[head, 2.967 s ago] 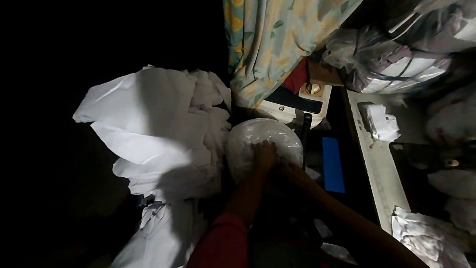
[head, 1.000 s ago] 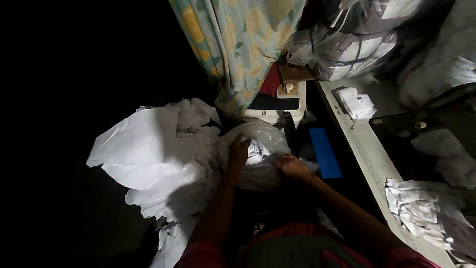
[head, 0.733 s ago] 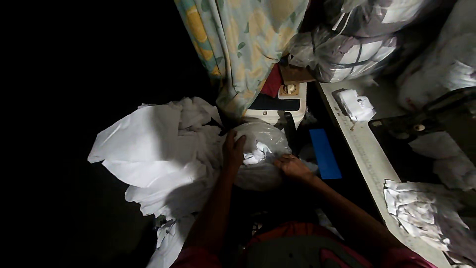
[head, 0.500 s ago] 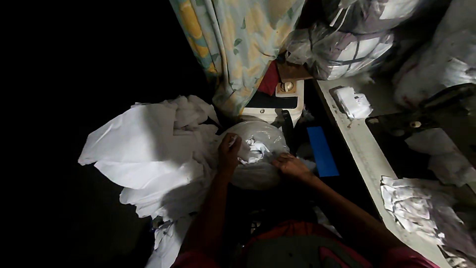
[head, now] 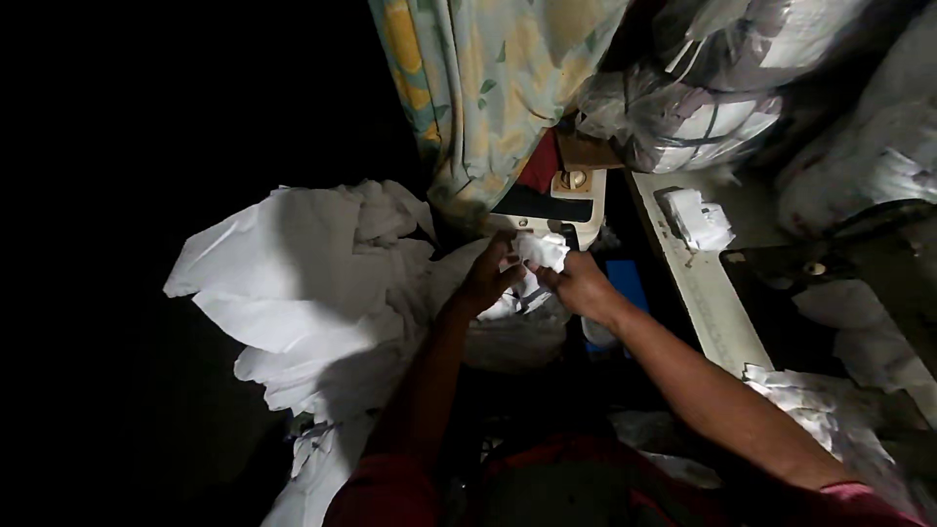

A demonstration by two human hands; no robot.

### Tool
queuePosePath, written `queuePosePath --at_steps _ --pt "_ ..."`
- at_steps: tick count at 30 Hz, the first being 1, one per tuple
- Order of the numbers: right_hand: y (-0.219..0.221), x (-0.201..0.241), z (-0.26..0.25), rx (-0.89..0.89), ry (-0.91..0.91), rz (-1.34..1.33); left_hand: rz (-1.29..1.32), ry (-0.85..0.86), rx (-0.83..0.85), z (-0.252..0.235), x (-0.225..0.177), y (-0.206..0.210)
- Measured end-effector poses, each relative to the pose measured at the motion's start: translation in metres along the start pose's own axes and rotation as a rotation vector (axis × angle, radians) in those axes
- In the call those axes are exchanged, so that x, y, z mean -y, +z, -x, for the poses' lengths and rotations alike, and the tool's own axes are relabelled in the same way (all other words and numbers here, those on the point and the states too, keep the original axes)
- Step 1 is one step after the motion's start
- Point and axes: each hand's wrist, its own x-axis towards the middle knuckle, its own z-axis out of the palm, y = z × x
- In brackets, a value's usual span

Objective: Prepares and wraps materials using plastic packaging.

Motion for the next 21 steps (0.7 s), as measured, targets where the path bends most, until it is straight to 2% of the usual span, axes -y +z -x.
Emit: queuePosePath --at_steps 2,4,8,11,13,15,17,21 --pt "-0.010 0.020 0.003 -0.021 -0.069 0.030 0.037 -0.212 0.081 0.006 -0.002 0.000" --pt "-0.018 0.038 0.005 -0.063 -0.144 0.031 0.119 -0.350 0.138 0.006 -0.002 -0.001" --pt "-0.029 0.063 0.007 -0.162 -0.365 0.016 0.149 -0.414 0.140 0.009 0.005 -0.002" --pt "-0.037 0.087 0.008 -0.203 -0.432 0.038 0.036 -0.327 0.100 0.014 0.002 -0.006" --pt "-0.045 0.104 0.010 -0.237 -0.469 0.021 -0.061 -0.231 -0.051 0.018 -0.017 -0.009" --pt "-0.057 0.116 0.007 -0.308 -0.590 -0.039 -0.090 -0.155 -0.174 0.014 -0.038 -0.011" --pt "-0.067 0.133 0.000 -0.357 -0.720 -0.124 -0.049 -0.079 -0.279 0.009 -0.058 -0.010" --pt "-0.089 0.182 0.005 -0.437 -0.708 -0.263 0.152 0.191 -0.470 -0.013 -0.087 -0.009"
